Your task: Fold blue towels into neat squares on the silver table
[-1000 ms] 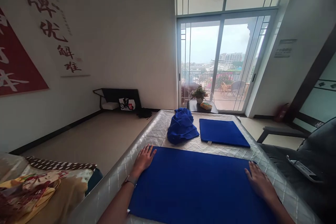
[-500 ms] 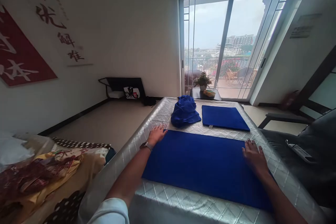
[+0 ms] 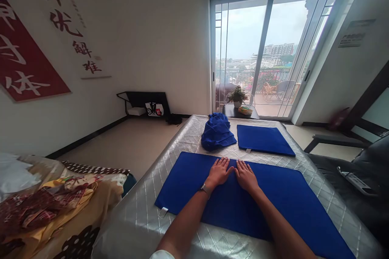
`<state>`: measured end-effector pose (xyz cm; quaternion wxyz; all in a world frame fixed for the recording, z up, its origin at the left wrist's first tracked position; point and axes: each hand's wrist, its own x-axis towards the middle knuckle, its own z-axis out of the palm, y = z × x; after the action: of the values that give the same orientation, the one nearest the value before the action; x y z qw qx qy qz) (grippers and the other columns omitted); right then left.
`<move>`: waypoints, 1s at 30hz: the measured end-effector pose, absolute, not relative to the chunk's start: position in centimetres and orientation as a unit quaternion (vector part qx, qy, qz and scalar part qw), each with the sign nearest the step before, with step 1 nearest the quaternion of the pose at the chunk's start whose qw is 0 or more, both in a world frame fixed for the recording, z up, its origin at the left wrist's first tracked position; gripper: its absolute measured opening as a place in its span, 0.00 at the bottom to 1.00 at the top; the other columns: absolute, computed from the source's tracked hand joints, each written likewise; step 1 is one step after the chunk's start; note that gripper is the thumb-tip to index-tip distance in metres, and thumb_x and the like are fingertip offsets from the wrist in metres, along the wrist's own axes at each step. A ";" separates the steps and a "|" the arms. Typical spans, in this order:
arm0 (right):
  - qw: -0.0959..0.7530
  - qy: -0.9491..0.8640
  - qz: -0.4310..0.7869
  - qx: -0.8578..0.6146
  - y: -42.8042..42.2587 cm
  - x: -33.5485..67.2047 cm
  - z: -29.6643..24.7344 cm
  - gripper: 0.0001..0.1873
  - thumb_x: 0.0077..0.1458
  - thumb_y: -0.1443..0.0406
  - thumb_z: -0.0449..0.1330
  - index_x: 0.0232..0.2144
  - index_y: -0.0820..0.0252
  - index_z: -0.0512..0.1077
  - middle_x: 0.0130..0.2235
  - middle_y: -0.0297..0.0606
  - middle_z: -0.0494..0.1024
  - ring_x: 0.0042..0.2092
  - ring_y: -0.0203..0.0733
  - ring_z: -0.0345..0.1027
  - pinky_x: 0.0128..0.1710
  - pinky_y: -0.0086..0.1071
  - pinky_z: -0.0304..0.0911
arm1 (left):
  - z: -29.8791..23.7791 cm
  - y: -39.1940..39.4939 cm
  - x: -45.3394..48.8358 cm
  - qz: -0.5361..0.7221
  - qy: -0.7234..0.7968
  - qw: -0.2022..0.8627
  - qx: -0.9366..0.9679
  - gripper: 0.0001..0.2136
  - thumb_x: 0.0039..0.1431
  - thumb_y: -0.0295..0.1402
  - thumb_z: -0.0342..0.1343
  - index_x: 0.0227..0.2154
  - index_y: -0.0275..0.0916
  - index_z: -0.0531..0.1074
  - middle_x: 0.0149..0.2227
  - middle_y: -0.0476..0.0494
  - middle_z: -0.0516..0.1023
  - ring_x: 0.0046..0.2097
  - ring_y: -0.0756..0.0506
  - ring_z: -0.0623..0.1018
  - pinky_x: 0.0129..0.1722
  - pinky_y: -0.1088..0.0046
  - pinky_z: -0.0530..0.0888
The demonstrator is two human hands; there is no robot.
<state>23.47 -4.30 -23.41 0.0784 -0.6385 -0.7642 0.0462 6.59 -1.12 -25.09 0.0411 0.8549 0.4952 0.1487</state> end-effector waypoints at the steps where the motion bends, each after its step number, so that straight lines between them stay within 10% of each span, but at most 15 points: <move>1: 0.072 -0.761 0.043 -0.643 -4.4 24.4 -23.6 0.32 0.68 0.58 0.36 0.69 0.65 0.53 0.71 0.42 0.52 0.71 0.44 0.41 0.69 0.45 0.38 | -25.0 -1.0 5.5 0.141 0.506 0.043 0.850 0.30 0.73 0.50 0.32 0.67 0.38 0.58 0.69 0.39 0.59 0.70 0.42 0.56 0.69 0.57 0.53; 14: 0.066 -0.595 -0.002 -0.801 -6.1 49.5 -27.3 0.38 0.65 0.55 0.35 0.68 0.74 0.52 0.71 0.49 0.51 0.71 0.50 0.43 0.69 0.47 0.43 | -26.0 2.8 -15.2 0.091 0.703 0.007 0.705 0.32 0.72 0.50 0.31 0.69 0.34 0.53 0.70 0.34 0.55 0.71 0.37 0.54 0.68 0.52 0.53; 30: 0.048 -0.582 -0.019 -0.812 -6.7 48.1 -25.8 0.38 0.65 0.55 0.33 0.68 0.72 0.53 0.70 0.46 0.54 0.70 0.48 0.48 0.69 0.42 0.42 | -22.9 2.4 -14.3 0.086 0.731 0.051 0.675 0.32 0.71 0.50 0.35 0.67 0.33 0.58 0.68 0.32 0.59 0.68 0.36 0.60 0.66 0.54 0.57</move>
<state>48.08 -6.72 -25.77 0.0475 -0.8115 -0.5821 -0.0194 -14.31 2.38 -22.86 0.0506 0.6749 0.7312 0.0857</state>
